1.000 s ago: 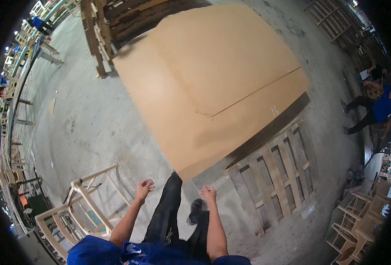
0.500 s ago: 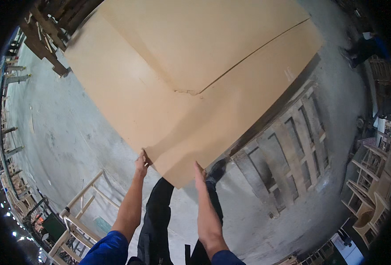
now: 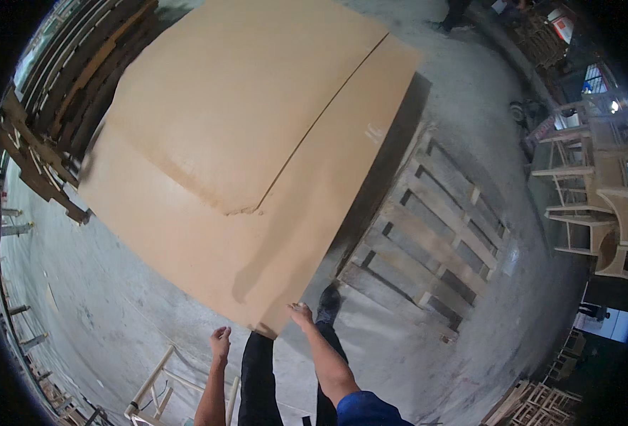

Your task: The person moves wooden pallets and chair frames around a workshop floor. They lift and reposition pallets, pick up chair frames, and place them in different locations. The person also handles large flat boards, moving them aside to clear space.

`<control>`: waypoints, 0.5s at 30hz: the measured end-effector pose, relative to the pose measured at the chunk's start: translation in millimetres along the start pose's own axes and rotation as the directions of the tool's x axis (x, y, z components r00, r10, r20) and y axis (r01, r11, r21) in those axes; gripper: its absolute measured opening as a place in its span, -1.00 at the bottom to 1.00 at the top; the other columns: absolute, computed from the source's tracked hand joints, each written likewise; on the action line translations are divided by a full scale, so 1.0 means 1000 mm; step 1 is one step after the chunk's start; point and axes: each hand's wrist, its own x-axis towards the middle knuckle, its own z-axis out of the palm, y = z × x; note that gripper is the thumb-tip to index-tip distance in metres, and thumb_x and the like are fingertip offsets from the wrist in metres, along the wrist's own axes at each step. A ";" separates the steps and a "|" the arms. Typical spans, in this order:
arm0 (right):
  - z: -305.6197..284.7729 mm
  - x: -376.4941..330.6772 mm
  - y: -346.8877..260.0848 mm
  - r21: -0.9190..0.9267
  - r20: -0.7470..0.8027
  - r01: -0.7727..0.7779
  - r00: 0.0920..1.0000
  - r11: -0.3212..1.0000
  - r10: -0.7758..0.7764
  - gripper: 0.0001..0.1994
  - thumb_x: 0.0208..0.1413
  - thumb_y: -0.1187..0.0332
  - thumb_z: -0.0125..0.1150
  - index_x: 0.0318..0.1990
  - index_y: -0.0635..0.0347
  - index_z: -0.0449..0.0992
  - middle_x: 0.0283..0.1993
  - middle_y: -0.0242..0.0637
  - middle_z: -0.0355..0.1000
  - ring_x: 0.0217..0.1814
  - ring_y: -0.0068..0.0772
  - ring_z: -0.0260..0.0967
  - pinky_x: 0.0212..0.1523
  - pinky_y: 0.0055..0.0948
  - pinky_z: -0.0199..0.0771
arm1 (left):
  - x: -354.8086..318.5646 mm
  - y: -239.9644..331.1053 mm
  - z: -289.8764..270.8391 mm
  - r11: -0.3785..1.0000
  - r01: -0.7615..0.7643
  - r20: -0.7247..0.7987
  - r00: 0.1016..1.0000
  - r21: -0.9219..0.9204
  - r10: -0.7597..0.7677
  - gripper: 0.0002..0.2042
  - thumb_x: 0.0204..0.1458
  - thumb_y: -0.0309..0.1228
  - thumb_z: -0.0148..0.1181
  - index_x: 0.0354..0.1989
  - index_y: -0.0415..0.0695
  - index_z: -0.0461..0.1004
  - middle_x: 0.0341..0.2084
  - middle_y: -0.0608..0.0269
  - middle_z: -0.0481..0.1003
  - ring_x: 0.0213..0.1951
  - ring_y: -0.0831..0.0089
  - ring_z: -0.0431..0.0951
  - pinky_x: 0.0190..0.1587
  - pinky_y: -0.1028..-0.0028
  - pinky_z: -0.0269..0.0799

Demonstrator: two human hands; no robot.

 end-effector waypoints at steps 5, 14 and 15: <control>-0.093 -0.026 0.036 -0.001 0.035 0.132 0.991 0.991 -0.132 -0.65 0.00 0.03 0.18 -0.38 0.19 0.47 -0.52 -0.41 0.40 -0.52 -0.59 0.29 -0.49 -0.48 0.31 | -0.079 -0.023 -0.015 0.998 0.025 0.241 0.970 -0.064 -0.009 -0.75 -0.02 -0.33 0.21 -0.30 -0.29 0.46 -0.60 0.24 0.47 -0.59 0.53 0.46 -0.56 0.55 0.37; -0.356 -0.122 0.129 0.311 -0.059 0.286 0.958 0.906 -0.282 -0.76 -0.09 0.23 0.31 -0.56 0.21 0.49 -0.57 -0.40 0.45 -0.53 -0.59 0.38 -0.46 -0.52 0.38 | -0.214 0.005 0.077 0.884 -0.439 0.250 0.884 0.162 0.394 -0.57 0.02 -0.17 0.14 -0.04 -0.25 0.36 -0.43 0.10 0.51 -0.54 0.43 0.51 -0.59 0.50 0.42; -0.368 -0.110 0.178 0.196 -0.171 0.309 0.945 0.931 -0.278 -0.77 -0.11 0.26 0.33 -0.57 0.22 0.49 -0.58 -0.38 0.45 -0.56 -0.58 0.37 -0.50 -0.50 0.38 | -0.229 0.018 0.095 0.914 -0.383 0.299 0.895 0.137 0.330 -0.64 0.03 -0.23 0.13 -0.13 -0.26 0.39 -0.44 0.10 0.51 -0.53 0.43 0.53 -0.57 0.49 0.44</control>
